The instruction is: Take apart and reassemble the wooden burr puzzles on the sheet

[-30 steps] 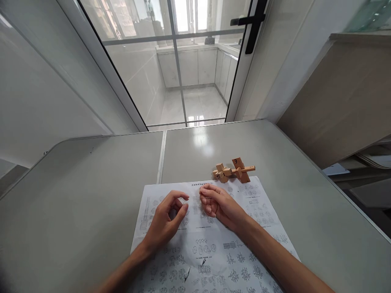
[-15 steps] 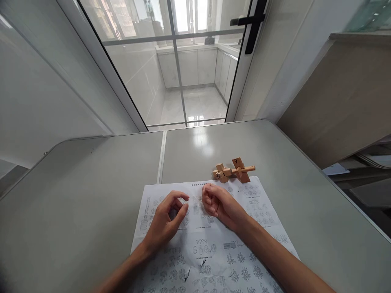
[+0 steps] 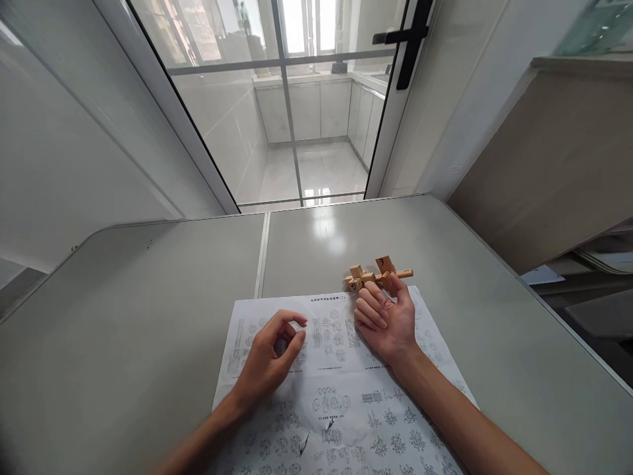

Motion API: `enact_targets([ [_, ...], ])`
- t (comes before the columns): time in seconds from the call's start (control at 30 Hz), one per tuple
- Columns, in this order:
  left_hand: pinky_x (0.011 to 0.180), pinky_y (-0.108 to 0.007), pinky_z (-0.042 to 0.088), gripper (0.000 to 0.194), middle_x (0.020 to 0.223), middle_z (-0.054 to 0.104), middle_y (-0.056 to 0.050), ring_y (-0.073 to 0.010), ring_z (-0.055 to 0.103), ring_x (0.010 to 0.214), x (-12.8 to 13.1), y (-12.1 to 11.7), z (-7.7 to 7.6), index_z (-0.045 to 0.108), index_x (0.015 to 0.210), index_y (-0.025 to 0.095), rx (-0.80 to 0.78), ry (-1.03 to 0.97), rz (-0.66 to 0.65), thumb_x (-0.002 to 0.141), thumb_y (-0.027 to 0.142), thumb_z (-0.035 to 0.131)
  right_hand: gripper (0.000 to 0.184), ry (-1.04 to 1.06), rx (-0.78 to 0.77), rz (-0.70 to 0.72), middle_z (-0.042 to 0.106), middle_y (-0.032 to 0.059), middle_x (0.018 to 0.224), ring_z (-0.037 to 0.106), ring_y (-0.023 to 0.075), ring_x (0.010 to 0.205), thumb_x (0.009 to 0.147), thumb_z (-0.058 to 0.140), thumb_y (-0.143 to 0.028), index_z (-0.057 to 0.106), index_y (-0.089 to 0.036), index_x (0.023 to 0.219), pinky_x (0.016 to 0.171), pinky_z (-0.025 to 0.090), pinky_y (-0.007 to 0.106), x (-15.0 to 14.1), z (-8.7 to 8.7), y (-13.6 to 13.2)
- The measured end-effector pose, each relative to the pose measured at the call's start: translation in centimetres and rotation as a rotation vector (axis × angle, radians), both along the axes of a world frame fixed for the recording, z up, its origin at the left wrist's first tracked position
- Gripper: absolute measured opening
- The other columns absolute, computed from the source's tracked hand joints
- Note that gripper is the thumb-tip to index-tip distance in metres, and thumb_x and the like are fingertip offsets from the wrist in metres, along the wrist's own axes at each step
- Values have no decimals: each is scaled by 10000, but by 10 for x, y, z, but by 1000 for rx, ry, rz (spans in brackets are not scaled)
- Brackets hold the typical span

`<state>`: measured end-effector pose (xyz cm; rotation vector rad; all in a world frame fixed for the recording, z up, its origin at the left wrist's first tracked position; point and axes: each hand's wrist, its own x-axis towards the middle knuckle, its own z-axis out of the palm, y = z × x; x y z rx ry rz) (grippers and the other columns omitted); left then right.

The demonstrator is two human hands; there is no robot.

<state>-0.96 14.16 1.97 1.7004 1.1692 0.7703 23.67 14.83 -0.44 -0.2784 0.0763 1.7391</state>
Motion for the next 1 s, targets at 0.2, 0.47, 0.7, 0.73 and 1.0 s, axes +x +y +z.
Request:
enact_targets([
  [0.2, 648, -271, 439, 160, 824, 613, -3, -154, 577, 729, -1, 0, 0, 662, 1088, 214, -16, 2, 0, 995, 320, 587, 452, 46, 13, -33, 265, -103, 497, 287, 97, 344, 1024, 525, -406, 232, -268, 709, 340, 292, 266, 5, -3, 3],
  [0.47, 647, -274, 443, 154, 795, 594, 4, -153, 564, 711, -1, -1, 1, 668, 1076, 216, -26, -2, 2, 988, 316, 590, 456, 48, 15, -56, 272, -104, 504, 291, 106, 350, 1037, 527, -356, 212, -277, 717, 343, 291, 272, 11, -6, 5],
  [0.7, 659, -278, 452, 160, 798, 608, -1, -153, 569, 717, 0, -1, 0, 672, 1071, 210, -14, 0, 0, 988, 319, 590, 441, -46, 53, -62, 307, -107, 465, 343, 96, 339, 1043, 550, -264, 274, -265, 699, 333, 287, 242, 12, -8, 7],
  [0.73, 657, -277, 453, 162, 797, 610, -2, -153, 571, 717, 0, -1, 0, 673, 1073, 210, -14, 0, 1, 987, 320, 591, 438, -69, 58, -64, 316, -108, 459, 346, 92, 337, 1039, 565, -259, 291, -261, 696, 331, 286, 235, 12, -8, 8],
  [1.0, 657, -276, 463, 164, 797, 626, -3, -158, 591, 726, 0, 0, -1, 679, 1073, 211, -4, -2, 1, 988, 326, 599, 401, -308, 75, -84, 385, -107, 435, 331, 63, 330, 1014, 659, -295, 440, -229, 686, 338, 308, 198, 7, -2, 8],
])
